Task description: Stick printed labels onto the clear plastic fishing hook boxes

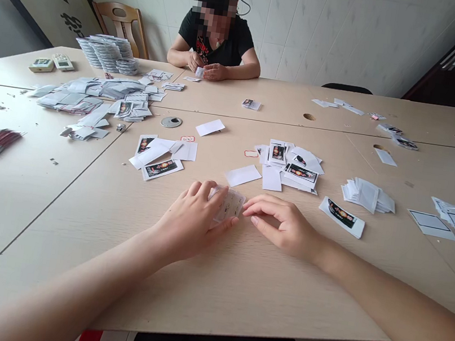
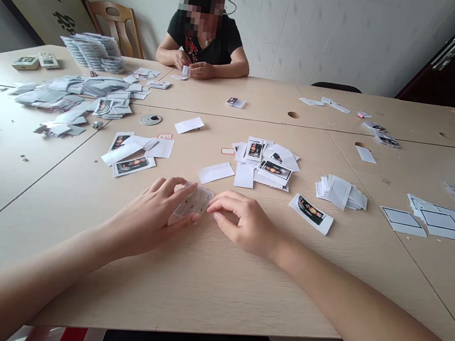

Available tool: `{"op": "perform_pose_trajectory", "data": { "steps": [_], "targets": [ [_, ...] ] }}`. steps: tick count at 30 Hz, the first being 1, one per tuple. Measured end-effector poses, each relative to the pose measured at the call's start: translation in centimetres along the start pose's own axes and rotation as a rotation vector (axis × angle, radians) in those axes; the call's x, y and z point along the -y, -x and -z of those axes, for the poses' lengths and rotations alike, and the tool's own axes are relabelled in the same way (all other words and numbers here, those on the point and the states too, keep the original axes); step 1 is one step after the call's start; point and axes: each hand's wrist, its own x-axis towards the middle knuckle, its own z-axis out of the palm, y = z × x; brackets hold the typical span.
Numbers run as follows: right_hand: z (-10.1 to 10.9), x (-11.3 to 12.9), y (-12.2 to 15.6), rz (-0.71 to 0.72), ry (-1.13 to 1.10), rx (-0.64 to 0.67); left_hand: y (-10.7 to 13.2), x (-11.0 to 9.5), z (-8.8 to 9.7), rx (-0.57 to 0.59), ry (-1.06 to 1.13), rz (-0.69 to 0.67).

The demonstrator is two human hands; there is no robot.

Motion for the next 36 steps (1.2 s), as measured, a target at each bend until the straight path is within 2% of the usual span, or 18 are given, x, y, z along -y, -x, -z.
{"op": "perform_pose_trajectory", "data": {
  "steps": [15,36],
  "targets": [
    [-0.01,0.15,0.07,-0.001,0.011,-0.003,-0.09,-0.14,0.12,0.031,-0.020,0.007],
    [0.13,0.16,0.05,-0.003,0.031,0.002,-0.09,-0.10,-0.08,0.016,0.017,0.009]
  ]
}}
